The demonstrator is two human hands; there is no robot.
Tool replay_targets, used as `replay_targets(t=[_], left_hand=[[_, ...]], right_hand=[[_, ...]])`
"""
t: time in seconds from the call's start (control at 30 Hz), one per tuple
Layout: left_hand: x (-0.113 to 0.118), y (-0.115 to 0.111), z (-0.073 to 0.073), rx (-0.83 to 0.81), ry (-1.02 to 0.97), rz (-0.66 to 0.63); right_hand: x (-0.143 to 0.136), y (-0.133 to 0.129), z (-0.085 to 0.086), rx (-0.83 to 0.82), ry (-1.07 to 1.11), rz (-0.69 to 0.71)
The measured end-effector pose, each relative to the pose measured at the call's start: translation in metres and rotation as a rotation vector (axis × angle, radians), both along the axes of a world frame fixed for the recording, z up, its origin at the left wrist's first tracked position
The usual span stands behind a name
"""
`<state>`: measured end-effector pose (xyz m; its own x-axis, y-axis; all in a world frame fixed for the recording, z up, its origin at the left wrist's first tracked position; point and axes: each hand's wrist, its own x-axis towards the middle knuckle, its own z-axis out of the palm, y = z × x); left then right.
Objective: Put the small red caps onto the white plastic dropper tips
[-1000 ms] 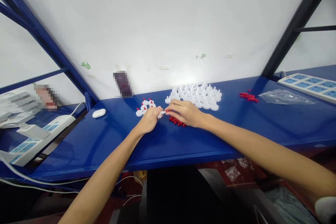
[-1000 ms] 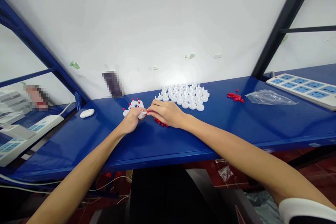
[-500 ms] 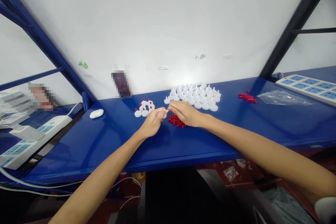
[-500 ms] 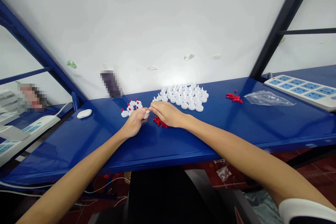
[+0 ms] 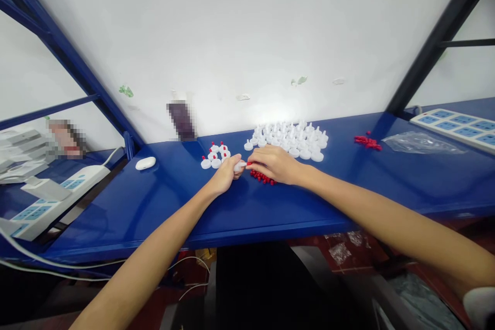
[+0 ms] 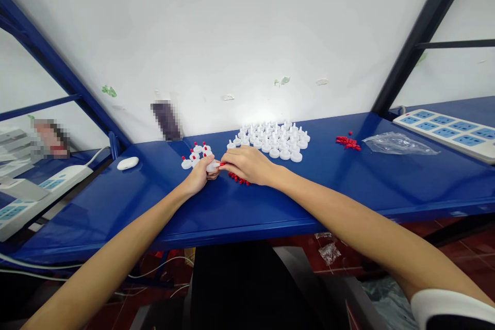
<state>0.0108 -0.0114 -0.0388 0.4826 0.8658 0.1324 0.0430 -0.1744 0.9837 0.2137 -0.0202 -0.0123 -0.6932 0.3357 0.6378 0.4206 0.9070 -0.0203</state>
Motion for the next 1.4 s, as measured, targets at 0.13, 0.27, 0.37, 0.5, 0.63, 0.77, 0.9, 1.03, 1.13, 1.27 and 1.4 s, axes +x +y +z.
replay_targets(t=[0.13,0.27,0.37,0.5,0.63,0.77,0.9,1.03,1.13,1.27,1.4], left_hand=[[0.0,-0.004,0.001,0.089,0.072,-0.015],[-0.001,-0.007,0.004,0.176,0.153,-0.041],[-0.002,-0.01,0.005,0.225,0.215,-0.04],[0.0,-0.014,0.005,0.198,0.171,-0.047],[-0.001,-0.015,0.004,0.177,0.118,-0.104],[-0.005,-0.011,0.005,0.191,0.111,-0.07],[-0.007,-0.008,0.006,0.192,0.071,0.02],[-0.008,-0.013,0.009,0.238,0.083,0.024],[-0.009,-0.022,0.012,0.381,0.243,0.079],[-0.01,-0.031,0.017,0.648,0.456,0.11],[-0.011,-0.034,0.016,0.713,0.513,0.081]], right_hand=[[0.001,0.0,-0.002,0.1,-0.078,-0.055],[0.0,-0.001,-0.002,0.087,-0.141,-0.095],[-0.001,-0.002,-0.001,0.016,-0.157,-0.062],[0.0,-0.001,0.002,-0.128,-0.119,-0.056],[0.002,0.002,0.004,-0.274,-0.083,-0.046],[-0.001,-0.002,0.006,-0.464,0.004,-0.014],[-0.005,-0.006,0.006,-0.468,0.032,-0.013],[-0.004,-0.003,0.003,-0.358,0.045,-0.079],[-0.003,-0.002,0.001,-0.327,0.064,-0.105],[-0.004,-0.006,0.0,-0.317,0.078,-0.058],[-0.007,-0.011,0.001,-0.301,0.155,-0.057]])
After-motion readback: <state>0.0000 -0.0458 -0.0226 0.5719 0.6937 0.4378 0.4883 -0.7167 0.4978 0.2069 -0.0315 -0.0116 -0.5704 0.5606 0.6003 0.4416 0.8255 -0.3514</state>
